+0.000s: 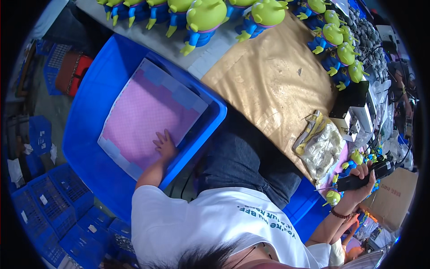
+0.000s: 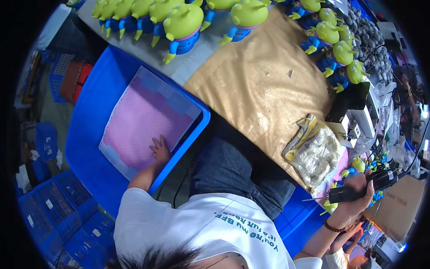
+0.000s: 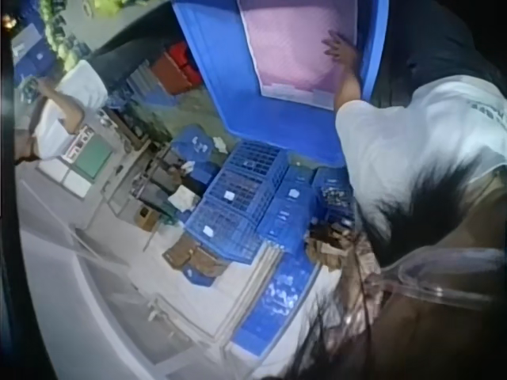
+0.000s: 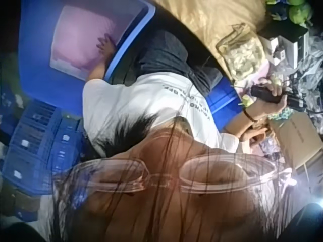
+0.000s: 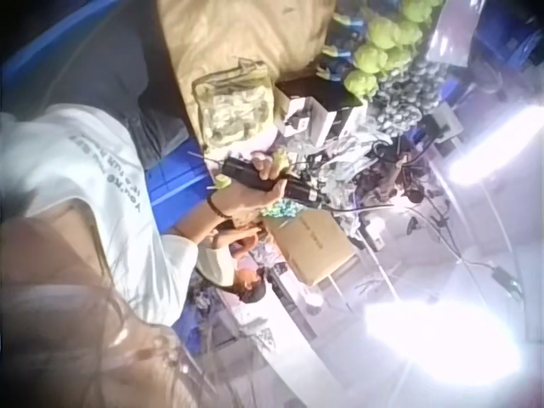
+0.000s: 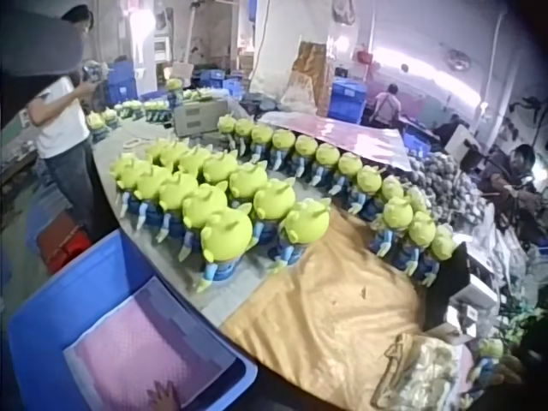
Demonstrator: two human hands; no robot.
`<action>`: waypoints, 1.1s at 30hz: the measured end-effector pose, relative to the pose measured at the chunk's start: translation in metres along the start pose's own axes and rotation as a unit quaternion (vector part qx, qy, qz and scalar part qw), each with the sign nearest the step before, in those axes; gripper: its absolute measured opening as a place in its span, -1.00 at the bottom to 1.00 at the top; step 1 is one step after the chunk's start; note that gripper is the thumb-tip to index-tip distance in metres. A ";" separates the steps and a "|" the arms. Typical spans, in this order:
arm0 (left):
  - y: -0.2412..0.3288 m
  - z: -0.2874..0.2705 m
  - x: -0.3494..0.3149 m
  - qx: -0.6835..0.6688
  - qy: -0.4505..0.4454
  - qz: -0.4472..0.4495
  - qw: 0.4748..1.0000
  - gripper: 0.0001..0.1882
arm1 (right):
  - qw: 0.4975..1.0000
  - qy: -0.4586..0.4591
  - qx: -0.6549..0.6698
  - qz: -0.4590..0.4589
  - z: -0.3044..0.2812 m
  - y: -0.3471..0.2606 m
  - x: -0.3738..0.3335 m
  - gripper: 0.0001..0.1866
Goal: The worker is using a heat gun to process and clean green alien-like toy figurines on an assembly line.
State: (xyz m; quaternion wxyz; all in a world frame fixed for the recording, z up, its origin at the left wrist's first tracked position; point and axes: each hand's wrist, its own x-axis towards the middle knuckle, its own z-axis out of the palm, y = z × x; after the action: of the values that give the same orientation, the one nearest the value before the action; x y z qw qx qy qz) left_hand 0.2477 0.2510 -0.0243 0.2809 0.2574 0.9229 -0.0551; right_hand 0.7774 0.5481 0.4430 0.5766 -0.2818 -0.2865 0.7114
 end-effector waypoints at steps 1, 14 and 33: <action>-0.001 -0.001 -0.001 0.001 0.016 0.015 1.000 0.06 | 1.000 -0.001 0.007 0.002 0.000 0.003 0.000 -0.64; -0.105 -0.205 -0.073 -0.353 0.248 0.028 0.902 -0.67 | 0.998 -0.034 0.041 0.044 -0.015 0.016 0.036 -0.67; 0.397 -0.656 -0.140 0.002 0.592 0.528 0.609 -0.43 | 0.997 0.042 0.023 -0.067 -0.090 -0.061 -0.003 -0.54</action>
State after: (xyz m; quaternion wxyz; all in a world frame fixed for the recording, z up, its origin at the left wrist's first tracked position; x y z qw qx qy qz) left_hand 0.2257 0.6922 0.6180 -0.3471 0.6770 0.5923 0.2653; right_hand 0.8834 0.5625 0.4268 0.6407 -0.2780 -0.2635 0.6654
